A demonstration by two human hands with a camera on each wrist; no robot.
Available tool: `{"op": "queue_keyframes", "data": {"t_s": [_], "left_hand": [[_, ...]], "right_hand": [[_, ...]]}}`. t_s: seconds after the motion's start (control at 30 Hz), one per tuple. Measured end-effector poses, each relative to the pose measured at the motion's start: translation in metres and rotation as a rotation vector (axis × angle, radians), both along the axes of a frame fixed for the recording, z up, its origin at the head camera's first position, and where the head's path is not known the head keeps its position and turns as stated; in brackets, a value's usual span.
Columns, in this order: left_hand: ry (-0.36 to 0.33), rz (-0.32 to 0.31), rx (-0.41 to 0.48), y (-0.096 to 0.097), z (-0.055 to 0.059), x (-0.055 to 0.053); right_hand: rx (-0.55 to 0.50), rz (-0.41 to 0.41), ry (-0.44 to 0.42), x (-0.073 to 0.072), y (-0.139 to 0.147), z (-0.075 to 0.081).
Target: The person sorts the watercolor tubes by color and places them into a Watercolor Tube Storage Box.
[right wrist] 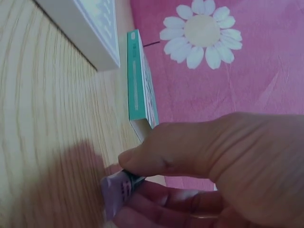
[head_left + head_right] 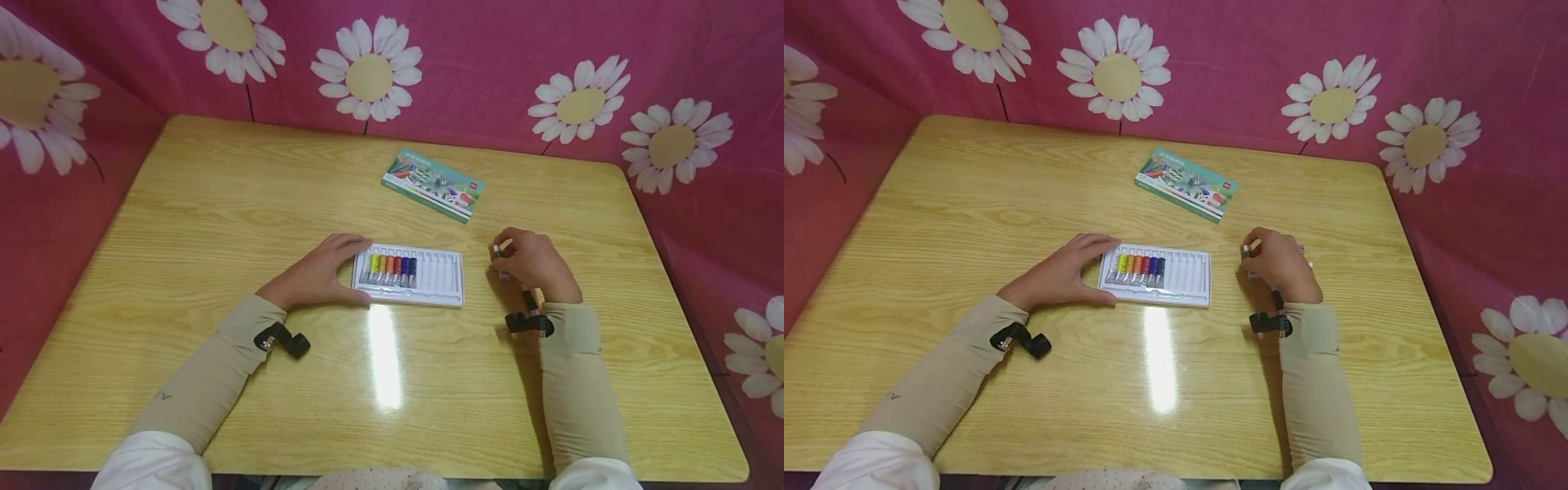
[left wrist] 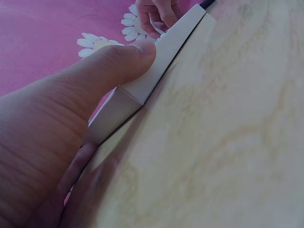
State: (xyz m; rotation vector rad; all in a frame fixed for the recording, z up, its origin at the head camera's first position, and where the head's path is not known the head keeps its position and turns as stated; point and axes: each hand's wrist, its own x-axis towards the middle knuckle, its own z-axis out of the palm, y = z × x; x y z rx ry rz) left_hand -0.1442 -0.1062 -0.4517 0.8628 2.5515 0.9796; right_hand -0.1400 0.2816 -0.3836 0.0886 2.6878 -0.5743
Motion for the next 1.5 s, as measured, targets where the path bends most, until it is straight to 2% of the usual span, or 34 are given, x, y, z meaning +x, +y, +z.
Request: {"op": "queue_keyframes", "data": {"t_s": [0.27,0.57,0.8,0.93,1.17,1.37,1.5], "left_hand": [[-0.003,0.003,0.000,0.000,-0.002,-0.001],[-0.002,0.003,0.002,0.000,-0.002,-0.001],[-0.003,0.006,0.004,0.000,-0.002,-0.001],[-0.002,0.005,0.004,0.000,-0.002,-0.001],[-0.003,0.004,0.001,0.000,0.000,0.000],[-0.006,0.003,0.005,0.000,0.001,0.000],[-0.010,0.001,0.012,-0.001,0.002,0.000]], "right_hand": [[0.006,0.040,0.068,0.001,-0.014,0.000],[-0.077,0.034,0.041,0.002,-0.029,0.000],[-0.062,0.090,0.153,0.003,-0.038,-0.001],[-0.053,0.083,0.180,0.004,-0.042,-0.002],[-0.091,0.102,0.284,0.006,-0.051,-0.005],[-0.143,0.100,0.326,0.008,-0.062,-0.007],[-0.175,0.106,0.315,0.010,-0.069,-0.008]]}}
